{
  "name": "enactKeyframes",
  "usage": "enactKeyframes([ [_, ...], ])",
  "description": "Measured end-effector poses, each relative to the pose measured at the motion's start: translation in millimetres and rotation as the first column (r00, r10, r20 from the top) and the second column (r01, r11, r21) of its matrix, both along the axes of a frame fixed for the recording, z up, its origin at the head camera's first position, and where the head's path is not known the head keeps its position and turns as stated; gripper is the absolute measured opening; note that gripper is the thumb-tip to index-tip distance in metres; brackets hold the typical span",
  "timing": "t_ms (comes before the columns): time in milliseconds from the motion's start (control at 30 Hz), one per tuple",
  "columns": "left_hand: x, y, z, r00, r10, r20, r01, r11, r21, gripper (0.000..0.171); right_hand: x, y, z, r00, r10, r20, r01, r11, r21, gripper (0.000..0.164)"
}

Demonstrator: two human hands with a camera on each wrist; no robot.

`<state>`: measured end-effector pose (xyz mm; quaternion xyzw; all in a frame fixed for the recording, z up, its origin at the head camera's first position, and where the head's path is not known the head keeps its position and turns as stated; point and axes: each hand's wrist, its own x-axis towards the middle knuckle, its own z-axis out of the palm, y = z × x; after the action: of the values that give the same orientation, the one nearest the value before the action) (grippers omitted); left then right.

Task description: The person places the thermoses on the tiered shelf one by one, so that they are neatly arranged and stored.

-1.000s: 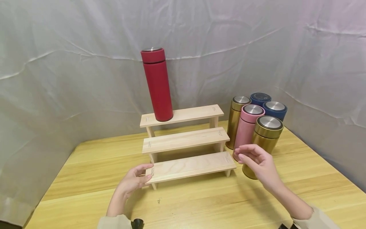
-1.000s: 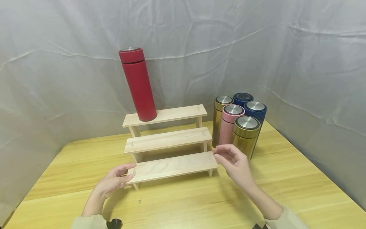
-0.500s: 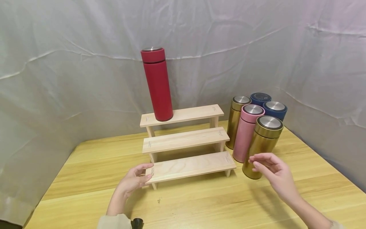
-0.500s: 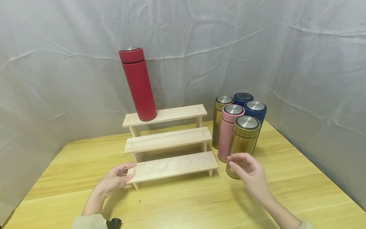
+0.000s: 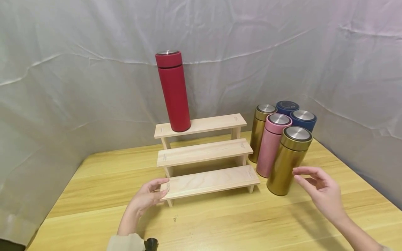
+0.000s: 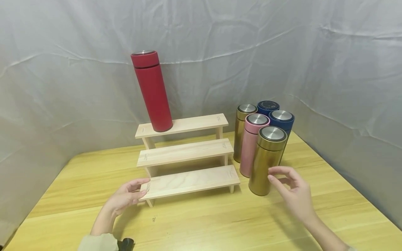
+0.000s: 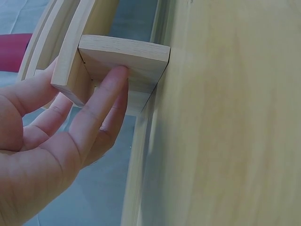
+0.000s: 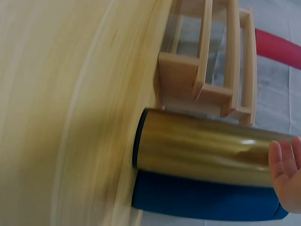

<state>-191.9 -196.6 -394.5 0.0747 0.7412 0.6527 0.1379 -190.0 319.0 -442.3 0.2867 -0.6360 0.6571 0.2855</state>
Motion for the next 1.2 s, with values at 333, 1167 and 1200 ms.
enactKeyframes([
  [333, 0.6, -1.3, 0.5, 1.0, -0.014, -0.011, 0.014, 1.0, -0.001, 0.049, -8.9, 22.9, 0.1, 0.928, -0.363, 0.09, 0.335, 0.914, 0.227, 0.053],
  [1167, 0.8, -1.0, 2.3, 0.999, -0.03, -0.021, 0.03, 1.0, -0.004, 0.048, -35.8, 2.5, 3.8, 0.876, -0.43, 0.217, 0.327, 0.862, 0.388, 0.091],
  [1200, 0.9, -1.1, 2.6, 0.999, -0.034, -0.02, 0.034, 0.999, -0.003, 0.048, -35.4, 1.4, 5.3, 0.881, -0.421, 0.217, 0.317, 0.864, 0.391, 0.089],
])
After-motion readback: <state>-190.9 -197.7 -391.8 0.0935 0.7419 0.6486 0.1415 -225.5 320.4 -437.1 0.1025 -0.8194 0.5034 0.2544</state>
